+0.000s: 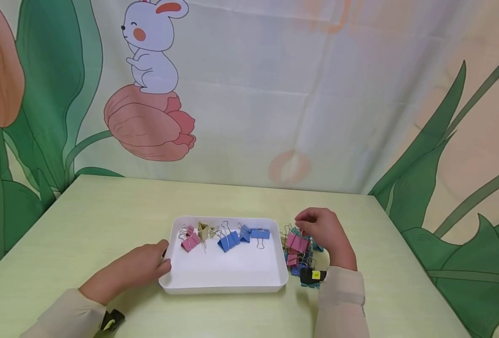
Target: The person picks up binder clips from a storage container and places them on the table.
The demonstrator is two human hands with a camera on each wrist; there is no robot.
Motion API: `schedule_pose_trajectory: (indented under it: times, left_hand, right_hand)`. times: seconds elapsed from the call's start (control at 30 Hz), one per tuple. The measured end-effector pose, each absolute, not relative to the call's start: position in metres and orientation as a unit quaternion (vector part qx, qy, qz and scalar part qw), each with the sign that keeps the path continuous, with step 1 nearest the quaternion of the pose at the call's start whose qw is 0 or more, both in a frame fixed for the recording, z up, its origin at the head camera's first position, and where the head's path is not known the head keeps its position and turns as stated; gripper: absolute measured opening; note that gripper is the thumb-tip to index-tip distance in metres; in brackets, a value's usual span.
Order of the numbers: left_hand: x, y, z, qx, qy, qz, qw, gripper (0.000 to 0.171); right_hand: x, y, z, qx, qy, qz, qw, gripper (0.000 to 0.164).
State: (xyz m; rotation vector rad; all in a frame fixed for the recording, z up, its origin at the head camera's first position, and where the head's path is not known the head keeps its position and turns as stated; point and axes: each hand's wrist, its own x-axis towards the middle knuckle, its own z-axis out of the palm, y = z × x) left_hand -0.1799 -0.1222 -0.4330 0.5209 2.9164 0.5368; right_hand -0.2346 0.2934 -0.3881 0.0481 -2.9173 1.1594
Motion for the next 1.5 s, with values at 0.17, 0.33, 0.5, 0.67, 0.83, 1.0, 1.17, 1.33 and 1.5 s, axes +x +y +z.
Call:
schedule_pose_trajectory:
  times: [0.17,0.33,0.5,0.67,0.83,1.0,1.17,1.33,1.5]
  left_hand:
    - [-0.179,-0.122,-0.432,0.172,0.966,0.180,0.070,0.039]
    - [-0.179,-0.122,-0.430,0.173,0.966,0.182,0.070,0.040]
    - [-0.178,-0.122,-0.431,0.174,0.966,0.179,0.064,0.041]
    - [-0.178,-0.122,-0.431,0.173,0.967,0.177,0.065,0.043]
    - [-0.179,-0.122,-0.432,0.177,0.966,0.180,0.062,0.041]
    - [-0.179,-0.122,-0.433,0.177,0.966,0.179,0.065,0.042]
    - [-0.179,-0.122,-0.433,0.177,0.965,0.180,0.067,0.043]
    - [-0.179,-0.122,-0.433,0.177,0.965,0.181,0.069,0.043]
    - [-0.179,-0.122,-0.432,0.178,0.965,0.179,0.067,0.046]
  right_hand:
    - [-0.234,0.294,-0.387,0.018,-0.929,0.370,-0.001,0.020]
    - [-0.232,0.294,-0.386,0.019,-0.930,0.368,-0.003,0.023]
    - [-0.231,0.293,-0.385,0.029,-0.927,0.374,-0.003,0.022]
    - [-0.230,0.293,-0.385,0.042,-0.928,0.370,0.001,0.021]
    - [-0.230,0.293,-0.383,0.044,-0.933,0.358,0.010,0.023]
    - [-0.229,0.292,-0.382,0.038,-0.937,0.348,0.013,0.023]
    - [-0.228,0.291,-0.379,0.029,-0.943,0.332,0.020,0.024]
    - [-0.226,0.290,-0.376,0.026,-0.948,0.317,0.028,0.024]
    - [-0.225,0.288,-0.373,0.029,-0.951,0.306,0.038,0.024]
